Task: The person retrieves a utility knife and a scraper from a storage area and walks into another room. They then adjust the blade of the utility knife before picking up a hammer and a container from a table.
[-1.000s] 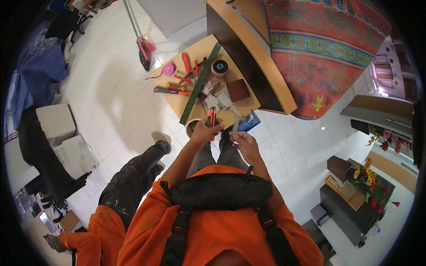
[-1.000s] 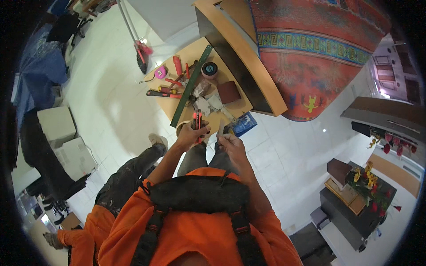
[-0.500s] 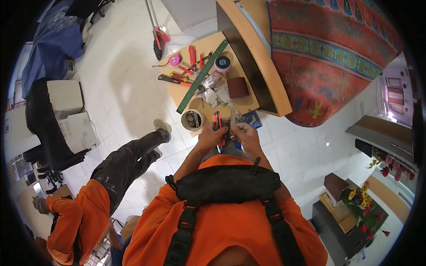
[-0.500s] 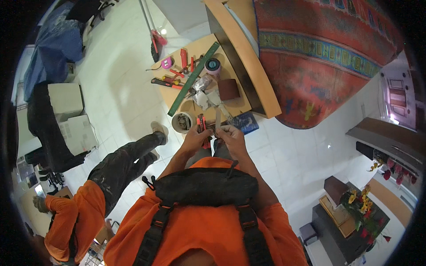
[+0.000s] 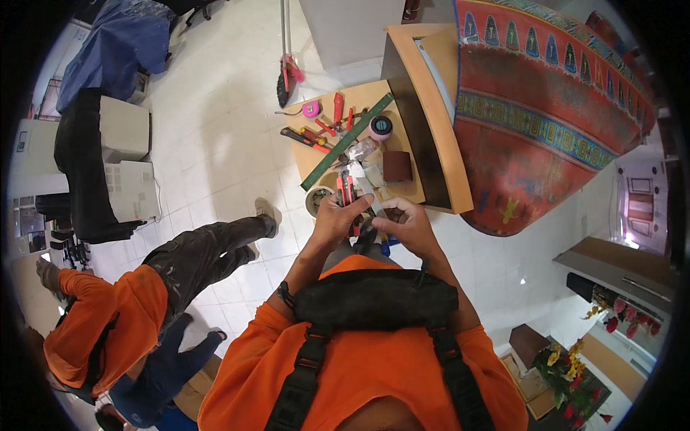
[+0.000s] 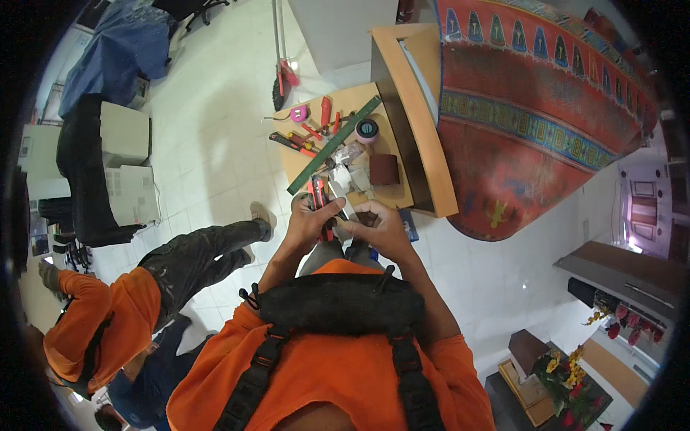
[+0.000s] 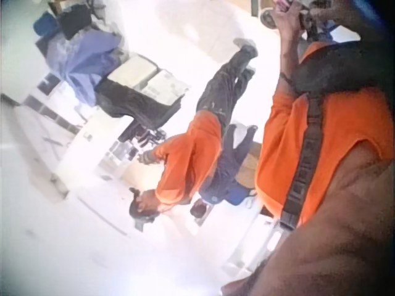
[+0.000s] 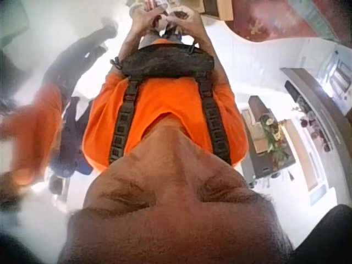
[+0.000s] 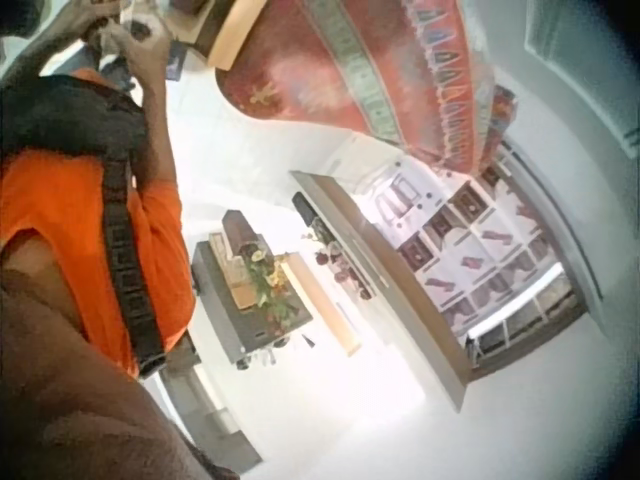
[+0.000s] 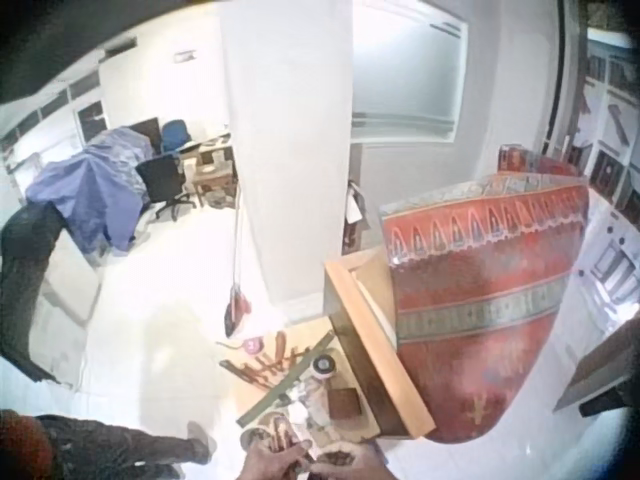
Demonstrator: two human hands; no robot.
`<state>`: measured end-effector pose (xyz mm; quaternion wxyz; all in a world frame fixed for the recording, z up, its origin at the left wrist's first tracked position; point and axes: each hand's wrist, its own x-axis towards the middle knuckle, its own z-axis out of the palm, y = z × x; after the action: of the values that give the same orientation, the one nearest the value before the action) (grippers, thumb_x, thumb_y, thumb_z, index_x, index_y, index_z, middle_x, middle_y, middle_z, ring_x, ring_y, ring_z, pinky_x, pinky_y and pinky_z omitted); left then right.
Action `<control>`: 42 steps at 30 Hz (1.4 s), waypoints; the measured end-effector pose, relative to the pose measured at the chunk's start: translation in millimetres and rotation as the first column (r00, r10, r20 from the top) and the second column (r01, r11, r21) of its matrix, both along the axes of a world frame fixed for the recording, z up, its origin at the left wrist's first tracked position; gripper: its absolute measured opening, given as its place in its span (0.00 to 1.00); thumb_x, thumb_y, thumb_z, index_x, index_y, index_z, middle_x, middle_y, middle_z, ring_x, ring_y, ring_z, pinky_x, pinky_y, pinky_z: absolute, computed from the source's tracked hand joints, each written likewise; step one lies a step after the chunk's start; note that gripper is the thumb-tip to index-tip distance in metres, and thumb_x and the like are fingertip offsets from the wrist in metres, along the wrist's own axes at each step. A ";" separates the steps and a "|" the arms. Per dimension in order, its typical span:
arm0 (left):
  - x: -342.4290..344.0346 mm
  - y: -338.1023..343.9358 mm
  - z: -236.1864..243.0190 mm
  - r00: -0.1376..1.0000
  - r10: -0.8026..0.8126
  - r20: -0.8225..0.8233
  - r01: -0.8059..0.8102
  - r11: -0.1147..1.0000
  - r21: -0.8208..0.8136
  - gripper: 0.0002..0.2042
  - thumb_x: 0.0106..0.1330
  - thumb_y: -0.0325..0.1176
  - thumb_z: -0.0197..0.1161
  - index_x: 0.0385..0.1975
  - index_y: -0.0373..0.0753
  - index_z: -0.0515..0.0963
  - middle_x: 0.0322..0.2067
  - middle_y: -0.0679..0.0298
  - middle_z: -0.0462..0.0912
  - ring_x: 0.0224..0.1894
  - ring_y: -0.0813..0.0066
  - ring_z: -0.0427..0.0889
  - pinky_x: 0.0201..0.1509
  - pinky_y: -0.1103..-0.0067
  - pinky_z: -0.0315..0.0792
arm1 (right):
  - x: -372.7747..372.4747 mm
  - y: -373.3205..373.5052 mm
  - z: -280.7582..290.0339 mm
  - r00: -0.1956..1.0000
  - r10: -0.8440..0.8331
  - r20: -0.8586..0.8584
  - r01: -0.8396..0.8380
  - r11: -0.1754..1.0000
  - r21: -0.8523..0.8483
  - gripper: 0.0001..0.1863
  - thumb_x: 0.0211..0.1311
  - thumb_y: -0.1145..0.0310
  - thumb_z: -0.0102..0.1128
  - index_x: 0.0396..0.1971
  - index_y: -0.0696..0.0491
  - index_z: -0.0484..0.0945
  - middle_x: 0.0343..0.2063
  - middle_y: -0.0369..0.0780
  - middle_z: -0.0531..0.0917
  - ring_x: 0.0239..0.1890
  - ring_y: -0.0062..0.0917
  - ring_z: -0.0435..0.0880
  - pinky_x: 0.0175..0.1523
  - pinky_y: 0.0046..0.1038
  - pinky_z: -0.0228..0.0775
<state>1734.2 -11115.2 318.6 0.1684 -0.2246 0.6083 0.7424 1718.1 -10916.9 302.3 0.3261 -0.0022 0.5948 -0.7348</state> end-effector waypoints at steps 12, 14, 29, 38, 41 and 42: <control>-2.0 4.9 3.1 0.972 0.233 0.026 -0.225 0.898 0.379 0.09 0.69 0.37 0.68 0.37 0.39 0.81 0.27 0.66 0.84 0.23 0.82 0.80 0.24 0.84 0.73 | -8.3 9.4 6.6 0.989 0.013 -0.146 0.001 0.995 0.098 0.15 0.62 0.74 0.71 0.47 0.61 0.81 0.36 0.36 0.85 0.38 0.16 0.83 0.44 0.22 0.76; -4.9 2.1 -1.0 0.957 0.286 0.046 -0.281 0.877 0.390 0.09 0.71 0.38 0.65 0.36 0.38 0.80 0.27 0.63 0.84 0.21 0.79 0.81 0.22 0.84 0.74 | -7.5 12.0 6.0 0.991 -0.041 -0.125 0.045 0.999 0.022 0.14 0.61 0.74 0.71 0.46 0.61 0.82 0.35 0.35 0.85 0.37 0.15 0.82 0.42 0.21 0.75; -2.4 -8.5 57.8 0.945 0.326 0.029 -0.310 0.866 0.393 0.08 0.71 0.34 0.65 0.38 0.36 0.77 0.24 0.62 0.83 0.19 0.76 0.83 0.19 0.83 0.78 | -14.8 36.6 78.5 0.914 -0.027 -0.405 0.086 0.988 0.129 0.12 0.60 0.72 0.72 0.42 0.60 0.85 0.36 0.37 0.87 0.39 0.14 0.83 0.44 0.21 0.74; 10.4 -16.6 73.2 0.962 0.269 -0.034 -0.246 0.919 0.306 0.11 0.72 0.35 0.64 0.40 0.32 0.79 0.29 0.59 0.85 0.26 0.75 0.85 0.28 0.82 0.80 | -10.6 28.2 91.9 0.954 -0.032 -0.297 0.050 0.997 0.052 0.14 0.62 0.70 0.72 0.43 0.62 0.84 0.36 0.40 0.88 0.36 0.17 0.86 0.43 0.22 0.78; 11.9 -17.5 75.3 0.961 0.272 -0.050 -0.244 0.921 0.304 0.11 0.72 0.35 0.64 0.40 0.31 0.80 0.29 0.58 0.86 0.25 0.75 0.85 0.28 0.82 0.80 | -8.9 25.4 94.4 0.954 -0.020 -0.298 0.045 0.996 0.076 0.14 0.63 0.70 0.71 0.45 0.63 0.84 0.36 0.41 0.88 0.35 0.19 0.87 0.42 0.22 0.79; 12.9 -18.2 75.7 0.960 0.274 -0.048 -0.248 0.920 0.302 0.11 0.72 0.35 0.64 0.40 0.31 0.80 0.29 0.58 0.86 0.25 0.75 0.85 0.28 0.82 0.80 | -7.8 23.6 96.8 0.954 -0.016 -0.301 0.048 0.994 0.099 0.15 0.64 0.70 0.71 0.46 0.63 0.83 0.36 0.42 0.88 0.35 0.20 0.87 0.42 0.22 0.79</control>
<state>1747.1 -11133.4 394.4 0.0719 -0.2428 0.4630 0.8494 1710.3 -10893.3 399.1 0.2199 -0.0868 0.6752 -0.6987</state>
